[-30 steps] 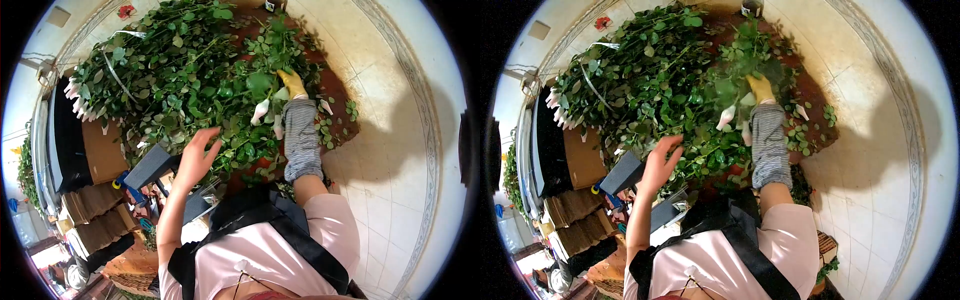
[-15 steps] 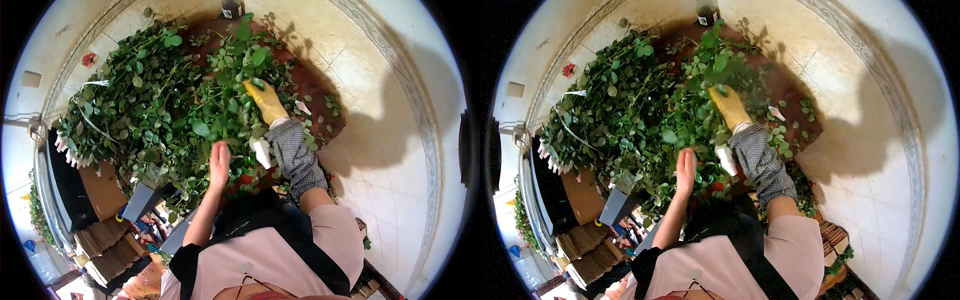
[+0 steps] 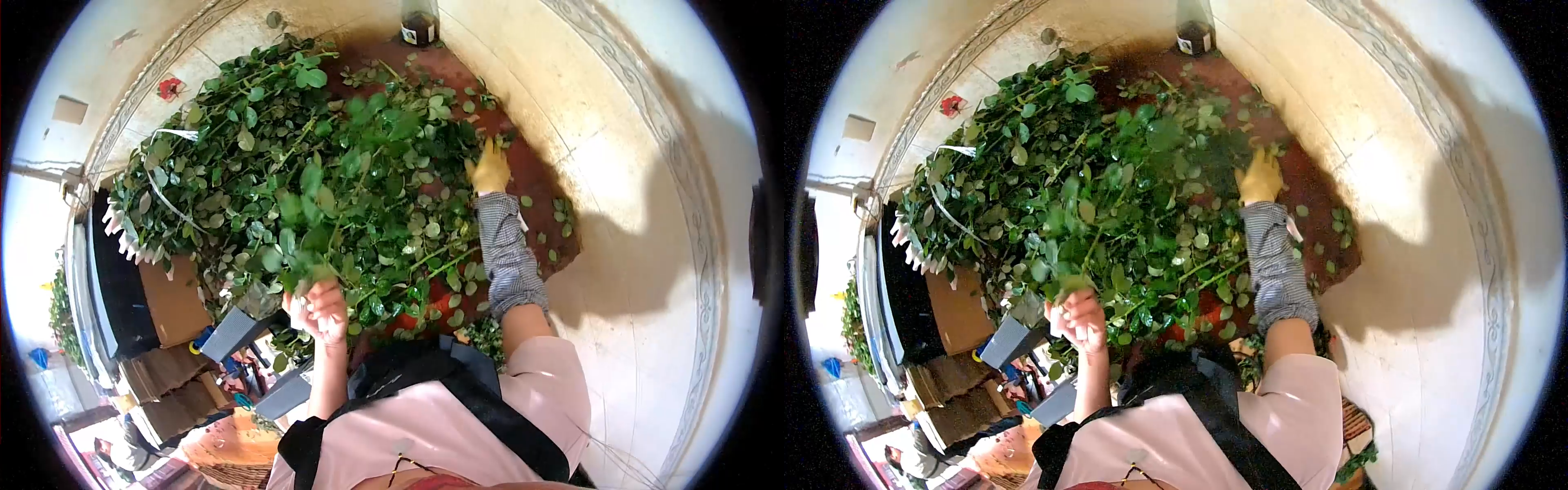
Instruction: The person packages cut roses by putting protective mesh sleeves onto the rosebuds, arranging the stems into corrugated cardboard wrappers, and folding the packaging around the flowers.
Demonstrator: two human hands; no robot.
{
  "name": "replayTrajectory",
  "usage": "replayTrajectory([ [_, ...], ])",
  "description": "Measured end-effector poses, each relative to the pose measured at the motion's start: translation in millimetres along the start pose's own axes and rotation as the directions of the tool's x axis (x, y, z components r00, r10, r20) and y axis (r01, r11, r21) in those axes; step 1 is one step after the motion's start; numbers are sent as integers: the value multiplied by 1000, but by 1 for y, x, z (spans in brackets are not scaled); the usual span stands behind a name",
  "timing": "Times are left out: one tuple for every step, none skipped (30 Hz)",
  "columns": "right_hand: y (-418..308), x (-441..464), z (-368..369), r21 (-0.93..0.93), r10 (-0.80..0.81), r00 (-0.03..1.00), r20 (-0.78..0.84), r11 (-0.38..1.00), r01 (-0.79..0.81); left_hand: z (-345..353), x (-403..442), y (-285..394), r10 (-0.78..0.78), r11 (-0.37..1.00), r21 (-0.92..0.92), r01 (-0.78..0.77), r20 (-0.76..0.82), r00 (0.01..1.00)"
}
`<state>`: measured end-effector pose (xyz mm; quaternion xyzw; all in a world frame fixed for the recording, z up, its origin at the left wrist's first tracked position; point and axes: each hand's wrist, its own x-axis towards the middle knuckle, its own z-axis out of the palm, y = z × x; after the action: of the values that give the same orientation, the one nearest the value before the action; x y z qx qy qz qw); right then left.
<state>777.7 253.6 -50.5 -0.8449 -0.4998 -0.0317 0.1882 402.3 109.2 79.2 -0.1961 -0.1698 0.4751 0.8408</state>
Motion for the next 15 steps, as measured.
replayTrajectory([
  [16, -1, 30, -163, 47, 986, 158, 986, -21, -14, 1, 3, -86, 995, -55, 87, 20, 996],
  [23, 0, 49, -325, 118, 947, 298, 946, -15, -34, 1, 4, -122, 989, -90, 118, -37, 992],
  [18, 5, 37, -363, 96, 918, 384, 930, 55, -54, -1, 3, -139, 985, -126, 117, -180, 974],
  [14, 12, 27, -398, 77, 880, 470, 908, 133, -74, -1, 2, -121, 989, -127, 74, -410, 904],
  [15, 23, 26, -347, 142, 855, 498, 937, 47, -87, 3, -2, -74, 995, -93, 25, -566, 821],
  [24, 30, 20, -300, 124, 857, 501, 953, 37, -97, 10, -2, 33, 998, -16, -60, -684, 728],
  [28, 40, -1, -209, 69, 840, 539, 976, 54, -89, 16, -3, 14, 997, -47, -58, -645, 764],
  [36, 48, -17, -115, 16, 821, 571, 992, 61, -69, 20, -3, -6, 996, -76, -50, -607, 795],
  [54, 63, -19, 71, 36, 773, 633, 992, -104, -42, 25, -5, 91, 995, 28, -91, -576, 813],
  [65, 77, -21, 235, 35, 719, 694, 933, -273, -22, 22, -1, 7, 998, -61, -30, -351, 936],
  [51, 68, -70, 411, -114, 707, 697, 872, -264, -2, 18, 3, -78, 992, -109, 67, -101, 992],
  [54, 62, -82, 445, -148, 750, 645, 870, -211, 13, 11, -1, -25, 999, -38, 26, 13, 1000],
  [38, 50, -117, 401, -229, 654, 721, 908, -124, 11, 7, 1, 16, 1000, 24, -16, -13, 1000],
  [29, 35, -131, 478, -273, 629, 728, 860, -181, 2, 6, 2, 63, 997, 46, -59, -93, 994],
  [18, 15, -135, 562, -304, 604, 737, 773, -296, -7, 5, 3, 110, 992, 75, -99, -172, 979],
])
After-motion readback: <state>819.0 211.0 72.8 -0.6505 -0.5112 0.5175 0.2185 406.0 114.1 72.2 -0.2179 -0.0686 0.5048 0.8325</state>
